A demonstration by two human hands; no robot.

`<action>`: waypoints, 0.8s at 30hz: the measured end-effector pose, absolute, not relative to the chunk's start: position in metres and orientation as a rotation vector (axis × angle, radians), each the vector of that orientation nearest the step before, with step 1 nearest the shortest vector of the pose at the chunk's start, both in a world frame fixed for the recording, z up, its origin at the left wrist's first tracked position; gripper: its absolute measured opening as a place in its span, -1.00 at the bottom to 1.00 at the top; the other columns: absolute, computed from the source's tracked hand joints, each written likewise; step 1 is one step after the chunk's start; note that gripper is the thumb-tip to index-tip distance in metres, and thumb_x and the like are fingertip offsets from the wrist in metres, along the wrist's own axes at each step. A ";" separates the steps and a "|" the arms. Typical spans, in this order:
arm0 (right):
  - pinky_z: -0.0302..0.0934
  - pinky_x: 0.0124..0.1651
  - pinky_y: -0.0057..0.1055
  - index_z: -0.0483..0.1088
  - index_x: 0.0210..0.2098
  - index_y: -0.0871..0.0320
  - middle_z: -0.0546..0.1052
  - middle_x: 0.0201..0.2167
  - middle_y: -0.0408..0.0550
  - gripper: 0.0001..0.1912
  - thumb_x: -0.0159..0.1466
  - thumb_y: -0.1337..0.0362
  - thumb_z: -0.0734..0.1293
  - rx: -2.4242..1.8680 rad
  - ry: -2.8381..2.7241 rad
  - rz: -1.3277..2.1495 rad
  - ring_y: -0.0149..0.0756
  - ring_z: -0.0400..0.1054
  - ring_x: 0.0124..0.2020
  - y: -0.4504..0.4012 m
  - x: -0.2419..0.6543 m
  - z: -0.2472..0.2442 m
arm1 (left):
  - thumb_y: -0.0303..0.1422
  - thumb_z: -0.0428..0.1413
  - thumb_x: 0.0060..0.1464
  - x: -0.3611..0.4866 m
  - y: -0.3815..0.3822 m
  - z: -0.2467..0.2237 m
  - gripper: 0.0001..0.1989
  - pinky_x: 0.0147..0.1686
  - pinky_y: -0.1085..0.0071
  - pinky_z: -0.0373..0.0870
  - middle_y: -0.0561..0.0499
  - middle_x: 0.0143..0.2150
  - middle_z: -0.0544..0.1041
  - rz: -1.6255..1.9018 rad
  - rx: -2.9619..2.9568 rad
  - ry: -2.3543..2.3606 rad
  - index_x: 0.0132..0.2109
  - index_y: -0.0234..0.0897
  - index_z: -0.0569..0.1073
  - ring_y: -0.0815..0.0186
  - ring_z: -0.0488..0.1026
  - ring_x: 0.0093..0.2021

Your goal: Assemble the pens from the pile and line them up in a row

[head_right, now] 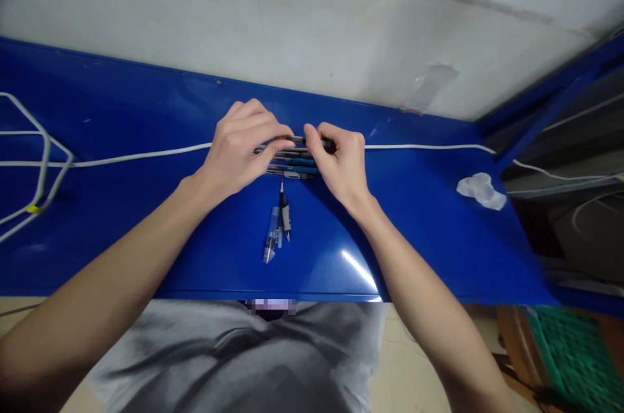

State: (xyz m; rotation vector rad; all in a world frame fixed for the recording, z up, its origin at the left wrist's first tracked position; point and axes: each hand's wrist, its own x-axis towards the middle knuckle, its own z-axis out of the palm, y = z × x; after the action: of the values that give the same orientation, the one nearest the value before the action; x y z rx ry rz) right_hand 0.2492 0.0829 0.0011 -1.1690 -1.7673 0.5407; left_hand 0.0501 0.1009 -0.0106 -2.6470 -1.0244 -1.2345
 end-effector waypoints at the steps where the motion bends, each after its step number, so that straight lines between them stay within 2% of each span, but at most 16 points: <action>1: -0.08 -0.44 -0.37 0.31 -0.57 0.15 0.15 -0.63 -0.22 -0.43 0.43 -0.10 0.26 -1.173 -1.769 0.541 -0.45 0.01 -0.55 0.083 0.249 0.001 | 0.04 -0.13 0.42 0.050 0.101 -0.011 -0.47 -0.05 0.12 0.36 -0.05 -0.27 0.58 -1.234 -2.647 -1.024 -0.12 -0.23 0.57 0.11 0.51 -0.07; 14: -0.07 -0.45 -0.38 0.30 -0.56 0.15 0.14 -0.63 -0.23 -0.43 0.43 -0.09 0.26 -1.174 -1.775 0.533 -0.46 0.01 -0.55 0.082 0.249 0.002 | 0.09 -0.15 0.40 0.050 0.102 -0.012 -0.42 -0.04 0.09 0.39 -0.06 -0.28 0.56 -1.252 -2.631 -1.007 -0.12 -0.24 0.57 0.11 0.52 -0.09; 24: -0.07 -0.44 -0.38 0.30 -0.56 0.15 0.14 -0.62 -0.23 -0.45 0.44 -0.06 0.26 -1.169 -1.777 0.531 -0.47 0.01 -0.55 0.082 0.249 0.001 | 0.05 -0.12 0.41 0.049 0.102 -0.012 -0.47 -0.08 0.11 0.40 -0.07 -0.28 0.57 -1.259 -2.635 -0.996 -0.12 -0.23 0.57 0.11 0.52 -0.10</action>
State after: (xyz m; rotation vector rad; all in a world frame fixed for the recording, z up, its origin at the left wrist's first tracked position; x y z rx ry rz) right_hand 0.2489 0.0825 0.0014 -1.1689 -1.7771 0.5314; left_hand 0.0495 0.1018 -0.0119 -2.6349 -0.9962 -1.2589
